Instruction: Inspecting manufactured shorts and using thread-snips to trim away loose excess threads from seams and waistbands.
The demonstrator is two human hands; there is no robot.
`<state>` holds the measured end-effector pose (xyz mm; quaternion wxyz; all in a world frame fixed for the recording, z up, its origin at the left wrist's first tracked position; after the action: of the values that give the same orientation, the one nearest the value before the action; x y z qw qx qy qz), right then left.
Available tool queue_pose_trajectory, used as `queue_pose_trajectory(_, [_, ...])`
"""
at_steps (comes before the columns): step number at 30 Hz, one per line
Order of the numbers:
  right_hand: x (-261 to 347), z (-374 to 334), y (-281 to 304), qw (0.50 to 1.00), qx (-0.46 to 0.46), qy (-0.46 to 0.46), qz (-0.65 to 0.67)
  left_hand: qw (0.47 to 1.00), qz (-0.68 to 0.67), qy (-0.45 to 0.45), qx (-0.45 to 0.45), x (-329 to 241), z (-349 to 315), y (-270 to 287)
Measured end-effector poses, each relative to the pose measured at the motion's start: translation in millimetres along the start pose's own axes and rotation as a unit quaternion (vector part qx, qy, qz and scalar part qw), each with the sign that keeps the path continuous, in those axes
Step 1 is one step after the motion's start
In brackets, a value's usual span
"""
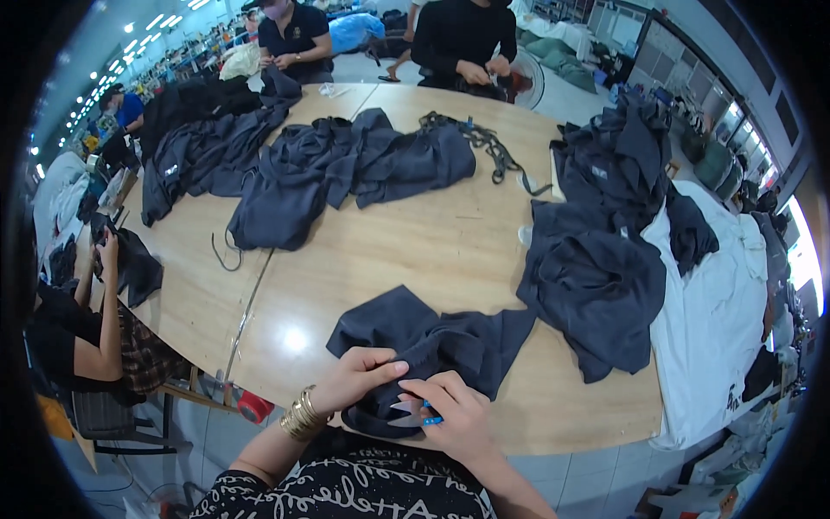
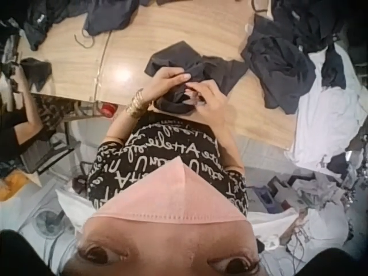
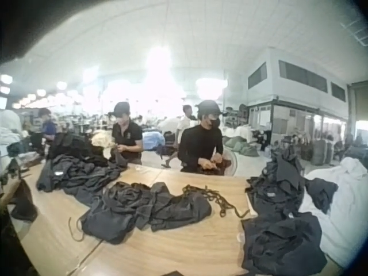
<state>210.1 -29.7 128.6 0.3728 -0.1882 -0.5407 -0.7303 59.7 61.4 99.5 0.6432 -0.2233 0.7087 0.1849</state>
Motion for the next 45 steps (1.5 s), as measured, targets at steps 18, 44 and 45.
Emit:
queue_pose_trajectory(18, [1, 12, 17, 0.985, 0.044, -0.069, -0.153, 0.998, -0.037, 0.006, -0.049, -15, -8, 9])
queue_pose_trajectory(44, [2, 9, 20, 0.983, 0.058, -0.058, -0.163, 0.999, -0.004, 0.01, -0.046, -17, -11, 5])
queue_pose_trajectory(45, [2, 9, 20, 0.983, 0.058, -0.058, -0.164, 0.999, -0.004, 0.01, -0.046, -17, -11, 4])
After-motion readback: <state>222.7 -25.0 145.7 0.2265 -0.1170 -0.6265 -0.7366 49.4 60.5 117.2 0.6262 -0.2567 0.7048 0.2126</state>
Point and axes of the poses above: each hand's wrist, its own z-axis towards the middle knuckle, its own y-axis out of the back of the hand, x = y × z, the point moved 2 cm from there along z, towards the middle knuckle, and after that the axes turned 11 degrees about x, right-handed, at the moved point
